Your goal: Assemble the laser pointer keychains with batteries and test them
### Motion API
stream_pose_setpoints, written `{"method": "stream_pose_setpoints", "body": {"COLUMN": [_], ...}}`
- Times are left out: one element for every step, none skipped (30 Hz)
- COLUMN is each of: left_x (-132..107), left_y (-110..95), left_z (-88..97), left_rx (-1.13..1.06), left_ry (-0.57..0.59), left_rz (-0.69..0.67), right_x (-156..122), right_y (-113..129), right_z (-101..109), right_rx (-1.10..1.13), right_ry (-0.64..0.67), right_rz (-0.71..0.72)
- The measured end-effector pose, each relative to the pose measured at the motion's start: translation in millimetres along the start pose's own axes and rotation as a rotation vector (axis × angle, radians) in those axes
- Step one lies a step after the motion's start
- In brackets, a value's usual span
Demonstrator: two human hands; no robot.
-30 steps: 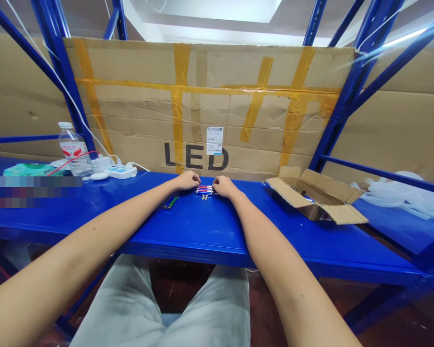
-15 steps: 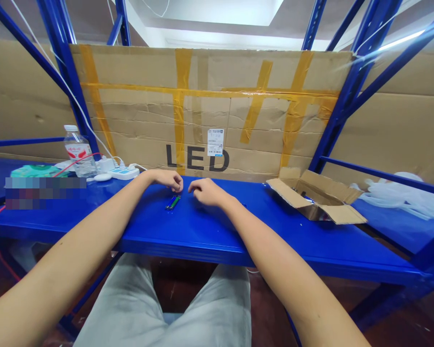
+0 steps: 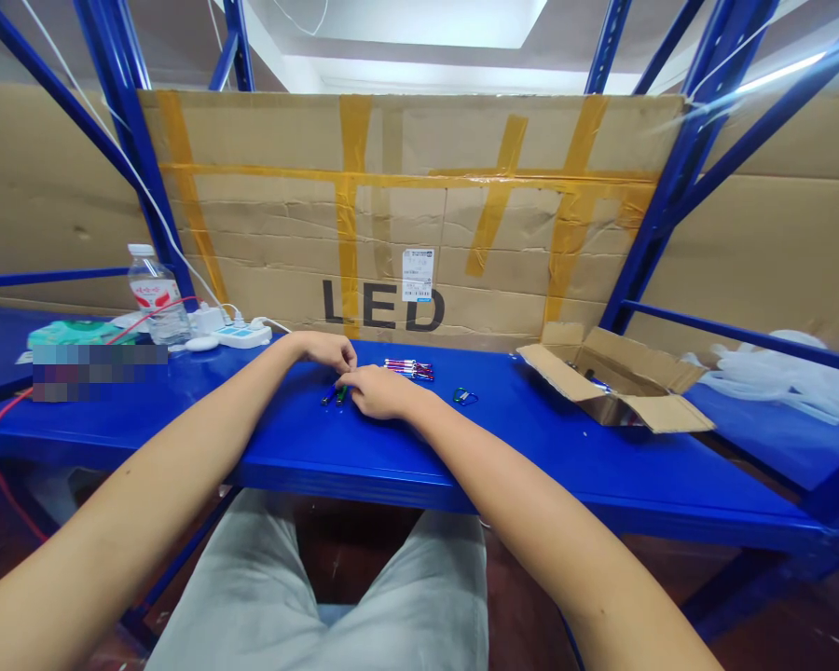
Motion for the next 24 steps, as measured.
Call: {"method": "stream_pose_setpoints", "body": {"left_x": [0.8, 1.4, 2.0, 2.4, 2.6, 2.5, 2.1, 1.3, 0.2, -1.1, -2.6, -3.7, -4.2, -4.0, -2.9, -0.8, 1.9, 4.7, 7.4, 9.7, 11.8, 13.6, 15.0, 16.0], "left_y": [0.0, -0.4, -1.1, -2.2, -3.7, -6.0, -9.0, -12.8, -17.3, -22.4, -28.3, -33.9, -39.2, -44.9, -50.4, -54.6, -57.9, -59.9, -61.0, -61.7, -62.2, -63.2, -64.4, -65.8], "left_z": [0.3, 0.1, -0.4, -1.0, -1.7, -2.8, -4.3, -6.6, -9.7, -13.3, -17.2, -20.5, -22.7, -24.8, -25.3, -24.0, -21.9, -19.3, -17.3, -16.9, -18.2, -21.3, -25.0, -28.8], "left_rx": [0.009, 0.021, 0.034, 0.047, 0.058, 0.066, 0.069, 0.064, 0.051, 0.030, -0.003, -0.035, -0.066, -0.082, -0.095, -0.100, -0.098, -0.085, -0.062, -0.020, 0.035, 0.088, 0.127, 0.149], "left_ry": [-0.004, -0.002, 0.000, 0.000, -0.003, -0.006, -0.007, -0.001, 0.016, 0.039, 0.066, 0.085, 0.088, 0.090, 0.069, 0.017, -0.054, -0.138, -0.224, -0.297, -0.351, -0.382, -0.399, -0.406], "left_rz": [-0.006, -0.011, -0.016, -0.019, -0.020, -0.022, -0.028, -0.038, -0.049, -0.064, -0.084, -0.101, -0.116, -0.146, -0.184, -0.218, -0.251, -0.276, -0.293, -0.305, -0.310, -0.317, -0.325, -0.334], "right_x": [-0.2, -0.6, -1.5, -2.9, -4.9, -7.6, -11.0, -15.1, -19.7, -24.4, -28.8, -33.0, -37.3, -41.5, -45.6, -49.7, -53.3, -56.2, -58.4, -59.9, -60.8, -61.2, -61.1, -61.0], "right_y": [1.3, 2.3, 2.6, 1.9, 0.2, -2.5, -5.6, -9.4, -13.9, -19.3, -26.1, -34.5, -44.3, -53.2, -61.2, -69.3, -76.9, -84.1, -90.8, -96.9, -102.4, -106.9, -110.4, -112.6], "right_z": [-0.2, 0.3, 1.3, 2.9, 5.0, 7.4, 9.8, 12.5, 16.2, 21.5, 29.3, 39.4, 50.1, 60.7, 68.6, 74.8, 77.9, 77.6, 75.3, 71.9, 66.7, 61.1, 55.5, 51.0], "right_rx": [-0.004, -0.005, 0.000, 0.013, 0.034, 0.066, 0.112, 0.170, 0.243, 0.328, 0.415, 0.496, 0.555, 0.605, 0.642, 0.659, 0.657, 0.635, 0.596, 0.550, 0.495, 0.443, 0.410, 0.395], "right_ry": [0.011, 0.022, 0.035, 0.049, 0.068, 0.095, 0.131, 0.175, 0.211, 0.230, 0.208, 0.142, 0.051, -0.056, -0.147, -0.241, -0.314, -0.362, -0.395, -0.422, -0.423, -0.411, -0.393, -0.378], "right_rz": [-0.003, -0.012, -0.028, -0.050, -0.079, -0.109, -0.134, -0.160, -0.190, -0.225, -0.271, -0.326, -0.390, -0.432, -0.462, -0.491, -0.518, -0.545, -0.568, -0.584, -0.602, -0.614, -0.619, -0.617]}}
Point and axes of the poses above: each hand's wrist, its own x-axis towards the middle knuckle, its own z-axis out of the back of the hand, y = z × x, the point moved 7 cm from there along x, towards the middle knuckle, and after that the axes turned 4 degrees about -y, right-handed, at the moved point
